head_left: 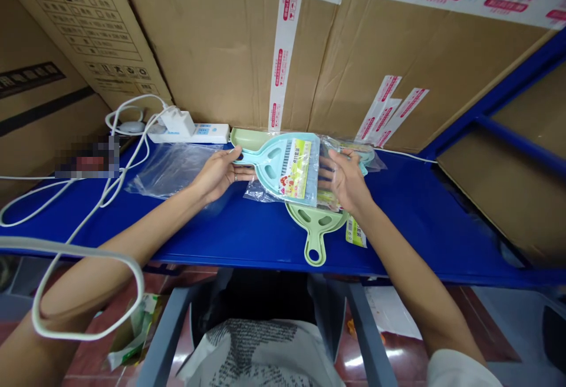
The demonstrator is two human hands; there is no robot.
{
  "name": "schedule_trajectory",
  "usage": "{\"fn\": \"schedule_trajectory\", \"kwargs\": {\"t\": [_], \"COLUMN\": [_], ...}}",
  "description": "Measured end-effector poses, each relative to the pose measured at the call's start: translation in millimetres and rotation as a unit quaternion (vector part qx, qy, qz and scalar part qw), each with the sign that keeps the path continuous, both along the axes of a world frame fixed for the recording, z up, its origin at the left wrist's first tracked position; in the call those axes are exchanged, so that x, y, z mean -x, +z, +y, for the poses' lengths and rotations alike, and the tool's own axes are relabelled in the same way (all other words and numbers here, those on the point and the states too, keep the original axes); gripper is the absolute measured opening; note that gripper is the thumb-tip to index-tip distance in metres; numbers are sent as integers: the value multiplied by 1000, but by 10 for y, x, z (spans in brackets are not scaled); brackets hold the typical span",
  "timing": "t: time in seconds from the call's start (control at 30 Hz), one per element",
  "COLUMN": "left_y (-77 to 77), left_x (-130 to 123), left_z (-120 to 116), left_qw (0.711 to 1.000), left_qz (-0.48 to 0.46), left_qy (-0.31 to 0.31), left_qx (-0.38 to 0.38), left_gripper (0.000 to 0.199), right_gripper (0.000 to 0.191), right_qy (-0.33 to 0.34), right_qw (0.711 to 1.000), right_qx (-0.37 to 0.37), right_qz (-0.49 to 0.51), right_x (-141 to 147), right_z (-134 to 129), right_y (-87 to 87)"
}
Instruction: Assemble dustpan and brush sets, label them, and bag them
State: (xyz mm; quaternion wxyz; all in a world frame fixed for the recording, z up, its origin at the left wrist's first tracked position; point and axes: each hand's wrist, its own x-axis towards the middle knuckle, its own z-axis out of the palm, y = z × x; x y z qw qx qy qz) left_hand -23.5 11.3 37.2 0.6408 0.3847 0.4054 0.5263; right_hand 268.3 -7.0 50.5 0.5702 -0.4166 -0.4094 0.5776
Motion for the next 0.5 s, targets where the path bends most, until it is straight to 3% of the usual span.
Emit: {"fn": "schedule_trajectory", "kwargs": {"t": [0.13, 0.3, 0.4, 0.5], "left_y": [-42, -58, -4, 50], "left_x": [-24, -44, -27, 27], "left_z": [-6, -46, -88, -89], "left_qw": [1000, 999, 995, 990], "left_qz": [-5, -13, -14, -12], "left_qy": [-10, -33, -82, -111], "left_qx": [-14, -39, -61, -83], "left_gripper": [29, 22, 28, 36], "right_gripper": [92, 57, 44, 32], "right_qy": [48, 54, 17, -16], "right_qw": [995, 991, 990, 982], "right_qx": [75, 41, 23, 11], "right_qz": [-35, -115, -138, -189], "right_x": [10, -55, -293, -745], "right_z": [5, 26, 132, 372], "right_y": [-12, -13, 165, 525]}}
